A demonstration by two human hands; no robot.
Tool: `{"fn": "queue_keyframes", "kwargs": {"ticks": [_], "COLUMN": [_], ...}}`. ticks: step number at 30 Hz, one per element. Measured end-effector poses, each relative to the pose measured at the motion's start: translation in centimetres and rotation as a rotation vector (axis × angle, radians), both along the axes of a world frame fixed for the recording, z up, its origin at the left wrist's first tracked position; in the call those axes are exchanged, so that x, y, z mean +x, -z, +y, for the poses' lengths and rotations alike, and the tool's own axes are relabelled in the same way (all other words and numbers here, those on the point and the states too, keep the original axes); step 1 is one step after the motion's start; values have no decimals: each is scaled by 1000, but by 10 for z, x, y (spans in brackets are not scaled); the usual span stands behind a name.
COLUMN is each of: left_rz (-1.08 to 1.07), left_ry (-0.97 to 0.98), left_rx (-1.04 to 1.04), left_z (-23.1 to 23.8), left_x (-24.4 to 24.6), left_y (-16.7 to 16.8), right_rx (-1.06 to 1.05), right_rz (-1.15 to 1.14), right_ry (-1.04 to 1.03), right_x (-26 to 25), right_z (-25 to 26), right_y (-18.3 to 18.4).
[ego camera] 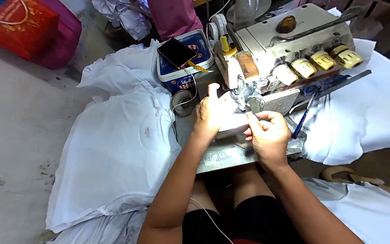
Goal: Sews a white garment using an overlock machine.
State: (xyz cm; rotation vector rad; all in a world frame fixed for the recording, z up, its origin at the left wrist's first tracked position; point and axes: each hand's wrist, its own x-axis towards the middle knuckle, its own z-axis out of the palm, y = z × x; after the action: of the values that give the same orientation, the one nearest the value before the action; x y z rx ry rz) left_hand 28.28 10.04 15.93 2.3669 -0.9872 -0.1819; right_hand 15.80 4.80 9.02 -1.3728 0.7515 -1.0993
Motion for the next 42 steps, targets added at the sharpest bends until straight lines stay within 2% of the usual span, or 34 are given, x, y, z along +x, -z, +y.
{"fn": "queue_keyframes", "kwargs": {"ticks": [4, 7, 12, 16, 20, 23, 27, 29, 31, 34, 36, 37, 40, 42], "left_rz": [-64, -134, -149, -56, 46, 32, -51, -189, -316, -211, -108, -100, -192, -307], "left_ry": [-6, 10, -43, 70, 242, 357, 309, 181, 1, -248, -331, -348, -338, -290], "left_rx": [-26, -148, -193, -252, -305, -337, -289, -231, -100, 270, 507, 558, 527, 396], "left_z": [16, 43, 74, 81, 81, 87, 107, 126, 149, 174, 172, 169, 173, 198], "left_x": [1, -11, -58, -90, -103, -95, -64, -34, 8, 76, 109, 120, 136, 142], "left_y": [3, 17, 30, 43, 62, 68, 56, 46, 39, 16, 9, 10, 9, 7], "right_rx": [-28, -21, 137, 217, 197, 199, 206, 79, -142, -460, -691, -786, -880, -859], "right_rz": [-29, -47, 8, -50, -64, -45, -12, 21, 71, 33, 45, 94, 400, 673], "right_ry": [-37, -143, -406, -485, -411, -318, -192, -124, -115, -342, -487, -523, -652, -790], "right_x": [-7, -14, -17, -17, -24, -31, -27, -28, -33, -22, 10, 31, 102, 151], "right_z": [5, 15, 21, 18, 11, -8, -41, -44, -29, 20, 58, 76, 118, 129], "right_y": [2, 4, 6, 7, 15, 18, 18, 10, -7, -27, -29, -29, -31, -36]}}
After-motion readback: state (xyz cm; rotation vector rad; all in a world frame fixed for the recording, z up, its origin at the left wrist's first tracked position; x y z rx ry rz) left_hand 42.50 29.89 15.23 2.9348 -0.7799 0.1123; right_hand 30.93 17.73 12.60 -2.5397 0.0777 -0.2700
